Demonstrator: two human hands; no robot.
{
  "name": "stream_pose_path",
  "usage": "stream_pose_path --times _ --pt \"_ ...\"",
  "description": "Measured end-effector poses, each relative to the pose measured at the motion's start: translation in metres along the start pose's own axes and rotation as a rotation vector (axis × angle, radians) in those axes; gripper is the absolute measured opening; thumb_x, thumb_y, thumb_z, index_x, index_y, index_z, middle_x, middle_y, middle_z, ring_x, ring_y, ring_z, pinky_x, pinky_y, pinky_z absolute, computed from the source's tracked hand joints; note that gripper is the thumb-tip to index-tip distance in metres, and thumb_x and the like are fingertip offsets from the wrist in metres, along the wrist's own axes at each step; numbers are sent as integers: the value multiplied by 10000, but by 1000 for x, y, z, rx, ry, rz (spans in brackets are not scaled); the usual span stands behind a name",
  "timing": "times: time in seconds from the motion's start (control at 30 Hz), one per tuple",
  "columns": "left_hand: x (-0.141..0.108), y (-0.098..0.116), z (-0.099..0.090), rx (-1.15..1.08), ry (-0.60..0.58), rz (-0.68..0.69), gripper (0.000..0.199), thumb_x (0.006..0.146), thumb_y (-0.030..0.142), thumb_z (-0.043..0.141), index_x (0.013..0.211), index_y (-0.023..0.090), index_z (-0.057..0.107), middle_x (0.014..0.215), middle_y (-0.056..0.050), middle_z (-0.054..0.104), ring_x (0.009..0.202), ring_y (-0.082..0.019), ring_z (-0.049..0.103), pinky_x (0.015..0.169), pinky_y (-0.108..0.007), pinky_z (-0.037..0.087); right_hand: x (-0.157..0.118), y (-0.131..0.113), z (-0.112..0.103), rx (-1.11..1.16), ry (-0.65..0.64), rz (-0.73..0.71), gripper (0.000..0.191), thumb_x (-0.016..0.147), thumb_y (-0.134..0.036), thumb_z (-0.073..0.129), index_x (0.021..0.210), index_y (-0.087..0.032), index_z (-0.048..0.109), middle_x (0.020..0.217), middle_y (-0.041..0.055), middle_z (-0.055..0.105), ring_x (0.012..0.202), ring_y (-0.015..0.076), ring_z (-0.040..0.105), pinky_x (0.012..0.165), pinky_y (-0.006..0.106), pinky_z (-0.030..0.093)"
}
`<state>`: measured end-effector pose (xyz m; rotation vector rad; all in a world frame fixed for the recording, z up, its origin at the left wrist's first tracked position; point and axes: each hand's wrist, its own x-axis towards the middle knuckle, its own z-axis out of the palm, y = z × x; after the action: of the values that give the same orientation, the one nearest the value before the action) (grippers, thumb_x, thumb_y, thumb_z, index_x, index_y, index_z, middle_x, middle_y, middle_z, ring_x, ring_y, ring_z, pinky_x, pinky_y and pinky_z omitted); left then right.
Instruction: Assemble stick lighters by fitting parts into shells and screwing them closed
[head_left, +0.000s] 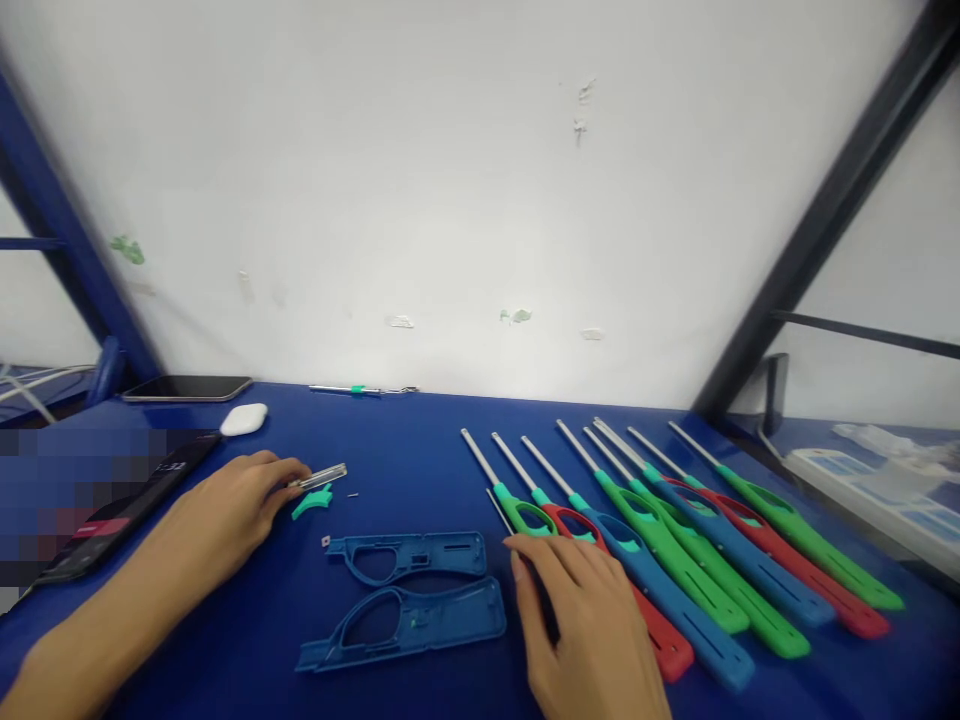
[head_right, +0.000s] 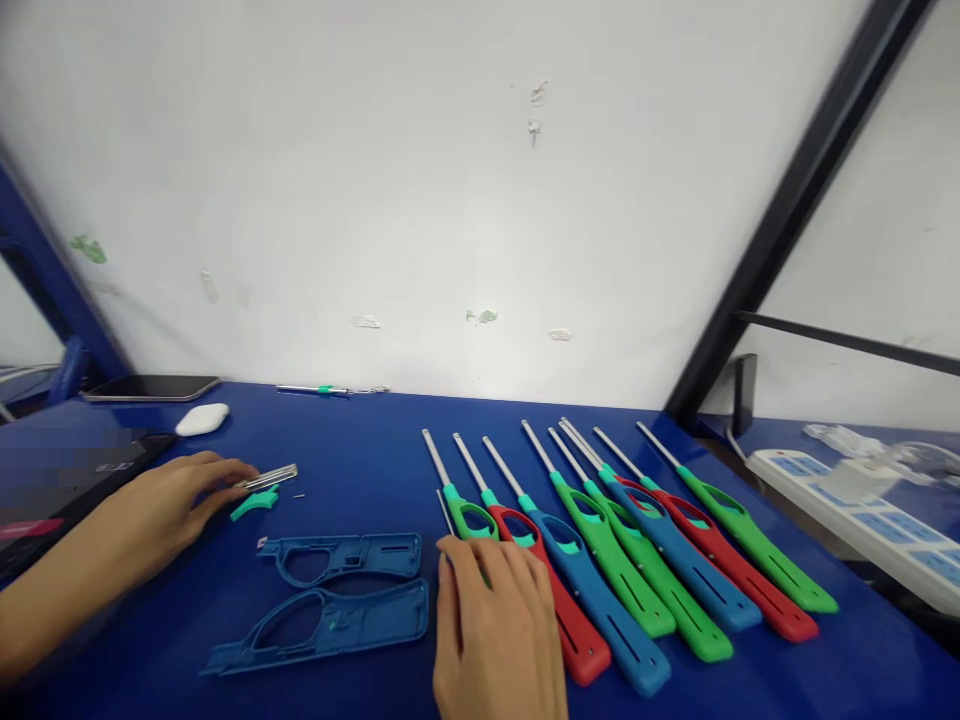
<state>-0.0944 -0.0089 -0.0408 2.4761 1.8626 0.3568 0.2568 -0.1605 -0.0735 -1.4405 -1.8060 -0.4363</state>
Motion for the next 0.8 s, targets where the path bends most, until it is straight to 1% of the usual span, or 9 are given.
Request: stream_pose_path --times 0.07,0.17,0.27,0.33,0.43,0.53,0.67,0.73,0.8 --pt "-3 2 2 37 -4 -6 290 1083 412 520 1185 223 715 1179 -75 726 1071 -262 707 982 -474 565 -1 7 2 -13 -8 -34 201 1036 -191 555 1150 -271 698 987 0 798 853 213 751 826 367 497" --pt "-7 6 0 90 -2 -4 320 1045 427 660 1261 192 671 1262 -83 695 1099 -236 697 968 -466 594 -2 10 7 -19 -10 -82 185 1041 -228 568 1162 -269 703 996 6 802 858 223 759 816 380 509" --pt "-7 12 -11 164 23 6 350 1039 413 673 1317 202 649 1324 -95 672 1141 -253 691 970 -473 603 -1 4 8 -15 -12 -134 171 1046 -280 592 1170 -265 708 1033 23 802 903 232 764 839 388 532" --pt "2 18 -21 225 25 36 351 1036 410 678 1315 199 648 1323 -97 670 1134 -251 691 963 -471 605 2 -2 7 -3 -21 -197 188 1043 -329 611 1196 -288 712 1099 14 803 970 231 769 882 385 548" --pt "31 28 -34 302 8 136 354 1031 410 684 1306 190 649 1321 -99 669 1131 -250 688 960 -476 603 7 -8 5 14 -26 -312 230 1055 -424 595 1229 -341 720 1192 -25 803 1046 228 772 924 383 566" --pt "74 35 -37 343 13 231 381 1027 410 691 1331 187 636 1346 -104 657 1149 -259 684 963 -484 603 10 -10 4 21 -23 -367 259 1075 -461 556 1232 -344 726 1219 -28 803 1070 229 774 930 384 580" --pt "132 37 -22 392 32 306 393 1025 410 693 1344 189 630 1358 -107 651 1154 -261 683 967 -487 602 9 -11 3 35 -18 -359 283 1104 -443 494 1203 -321 728 1188 -6 806 1063 236 771 920 395 586" --pt "154 35 -12 414 44 319 398 1025 411 694 1348 189 627 1359 -107 650 1151 -262 683 963 -486 604 7 -11 3 55 -20 -347 298 1116 -432 460 1184 -313 725 1169 1 803 1062 239 766 924 405 584" --pt "168 31 -4 432 49 331 400 1024 412 694 1349 188 626 1357 -107 651 1148 -261 684 960 -485 605 6 -12 3 86 -31 -341 302 1121 -420 444 1153 -306 722 1149 7 798 1063 237 757 933 406 577"
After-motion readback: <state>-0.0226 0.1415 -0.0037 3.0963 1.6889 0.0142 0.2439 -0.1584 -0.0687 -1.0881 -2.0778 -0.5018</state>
